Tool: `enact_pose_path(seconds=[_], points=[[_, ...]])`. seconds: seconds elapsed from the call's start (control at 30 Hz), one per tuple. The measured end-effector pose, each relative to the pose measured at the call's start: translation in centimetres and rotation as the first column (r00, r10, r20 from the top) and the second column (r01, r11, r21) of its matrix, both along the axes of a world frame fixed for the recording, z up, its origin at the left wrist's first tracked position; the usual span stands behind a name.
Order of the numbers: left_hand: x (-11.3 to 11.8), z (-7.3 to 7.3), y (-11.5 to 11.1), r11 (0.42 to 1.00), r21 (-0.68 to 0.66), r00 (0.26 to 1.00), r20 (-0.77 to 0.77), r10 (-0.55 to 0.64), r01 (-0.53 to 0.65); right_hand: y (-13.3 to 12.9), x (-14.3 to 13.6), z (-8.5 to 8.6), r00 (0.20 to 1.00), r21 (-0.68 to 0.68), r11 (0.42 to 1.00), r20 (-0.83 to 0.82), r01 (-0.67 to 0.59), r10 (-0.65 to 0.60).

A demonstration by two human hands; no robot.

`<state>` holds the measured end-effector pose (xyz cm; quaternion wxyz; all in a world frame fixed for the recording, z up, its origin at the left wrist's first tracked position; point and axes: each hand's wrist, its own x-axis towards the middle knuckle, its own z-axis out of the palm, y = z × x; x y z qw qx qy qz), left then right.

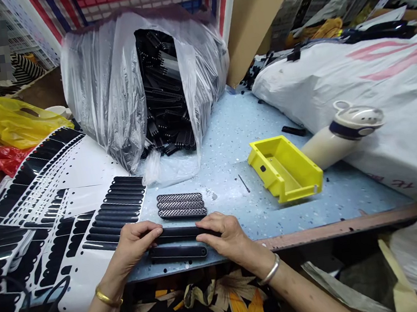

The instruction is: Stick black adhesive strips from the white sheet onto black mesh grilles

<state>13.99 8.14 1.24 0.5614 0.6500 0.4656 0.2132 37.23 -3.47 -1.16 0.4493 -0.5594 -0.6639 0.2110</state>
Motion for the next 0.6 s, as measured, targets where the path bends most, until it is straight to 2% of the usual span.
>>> enact_pose_path(seconds=[0.1, 0.2, 0.27, 0.33, 0.4, 0.47, 0.53, 0.6], points=[[-0.1, -0.3, 0.0, 1.0, 0.008, 1.0, 0.006, -0.002, 0.002, -0.1, -0.1, 0.5, 1.0, -0.023, 1.0, 0.007, -0.012, 0.013], [-0.2, -0.7, 0.0, 1.0, 0.015, 1.0, -0.001, -0.006, 0.006, -0.6, 0.5, 2.1, 1.0, -0.036, 0.999, 0.024, 0.02, -0.019], [-0.3, -0.8, -0.1, 0.999, 0.045, 1.0, -0.023, -0.015, 0.016, -1.1, 2.0, 3.2, 0.992, -0.001, 0.995, 0.077, 0.101, -0.1], [-0.4, -0.8, -0.1, 0.996, 0.084, 0.998, -0.05, -0.028, 0.032, -1.4, 4.4, 3.6, 0.95, 0.046, 0.969, 0.192, 0.243, -0.248], [-0.6, -0.7, 0.0, 0.986, 0.155, 0.995, -0.084, -0.045, 0.057, -1.2, 7.2, 3.0, 0.836, 0.056, 0.91, 0.374, 0.412, -0.401], [-0.9, -0.5, 0.2, 0.962, 0.257, 0.99, -0.128, -0.059, 0.091, -0.5, 9.8, 1.7, 0.687, 0.015, 0.85, 0.58, 0.527, -0.437], [-1.1, -0.3, 0.4, 0.914, 0.39, 0.982, -0.186, -0.04, 0.111, 0.4, 11.7, 0.3, 0.628, -0.004, 0.823, 0.648, 0.568, -0.431], [-1.1, 0.0, 0.3, 0.828, 0.546, 0.973, -0.229, 0.003, 0.126, 1.4, 12.5, -0.8, 0.619, -0.005, 0.817, 0.655, 0.576, -0.433]])
